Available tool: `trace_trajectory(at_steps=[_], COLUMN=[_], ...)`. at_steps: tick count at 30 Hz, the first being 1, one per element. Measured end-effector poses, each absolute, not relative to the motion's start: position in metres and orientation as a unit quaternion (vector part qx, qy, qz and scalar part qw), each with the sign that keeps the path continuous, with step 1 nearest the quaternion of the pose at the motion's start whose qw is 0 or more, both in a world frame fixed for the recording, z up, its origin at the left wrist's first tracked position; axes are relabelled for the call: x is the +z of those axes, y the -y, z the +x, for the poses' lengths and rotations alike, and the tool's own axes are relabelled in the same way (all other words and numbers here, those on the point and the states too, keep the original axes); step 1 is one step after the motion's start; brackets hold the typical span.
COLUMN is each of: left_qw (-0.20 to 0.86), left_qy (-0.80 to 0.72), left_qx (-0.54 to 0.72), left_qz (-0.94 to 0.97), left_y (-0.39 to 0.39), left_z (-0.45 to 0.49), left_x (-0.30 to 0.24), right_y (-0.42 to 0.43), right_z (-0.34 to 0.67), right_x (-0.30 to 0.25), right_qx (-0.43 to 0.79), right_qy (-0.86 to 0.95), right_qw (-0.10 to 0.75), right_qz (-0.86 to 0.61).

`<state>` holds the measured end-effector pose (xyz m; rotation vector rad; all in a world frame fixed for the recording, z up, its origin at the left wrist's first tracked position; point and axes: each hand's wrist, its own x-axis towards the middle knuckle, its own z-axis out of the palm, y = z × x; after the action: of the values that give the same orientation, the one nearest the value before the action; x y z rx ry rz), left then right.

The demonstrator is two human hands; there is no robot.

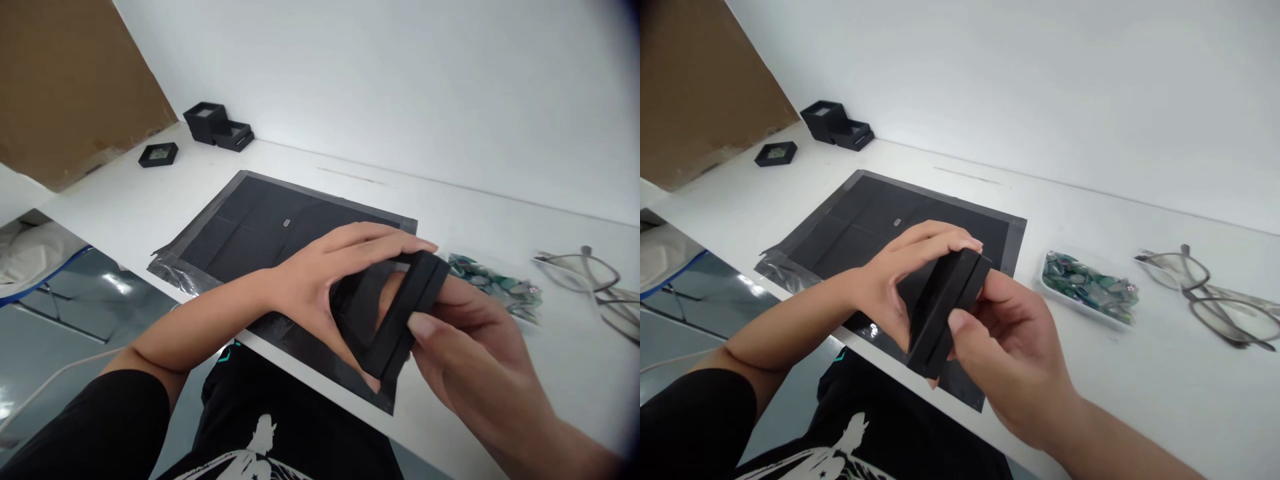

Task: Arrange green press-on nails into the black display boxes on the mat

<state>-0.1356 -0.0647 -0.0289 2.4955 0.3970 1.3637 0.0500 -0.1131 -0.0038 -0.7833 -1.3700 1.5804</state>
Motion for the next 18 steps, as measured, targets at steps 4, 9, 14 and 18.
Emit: trace_trajectory(at_steps=[4, 9, 14, 18], left_qw=[0.135, 0.201, 0.215, 0.176], left_qy=[-0.170, -0.186, -0.162, -0.194], left_qx=[0.457, 0.506, 0.611, 0.630], left_qz=[0.863, 0.818, 0.744, 0.731], left_y=[0.064, 0.057, 0.045, 0.042], left_z=[-0.140, -0.147, -0.144, -0.143], left_x=[-0.030, -0.031, -0.037, -0.042], right_y=[0.108, 0.090, 0.082, 0.084], right_z=[0.054, 0.064, 0.069, 0.066], right_x=[-0.006, -0.002, -0.003, -0.013], right_qx=[0.634, 0.671, 0.755, 0.745], right_qy=[0.557, 0.547, 0.489, 0.504], right_qw=[0.437, 0.421, 0.379, 0.377], right_qz=[-0.310, -0.270, -0.217, -0.223])
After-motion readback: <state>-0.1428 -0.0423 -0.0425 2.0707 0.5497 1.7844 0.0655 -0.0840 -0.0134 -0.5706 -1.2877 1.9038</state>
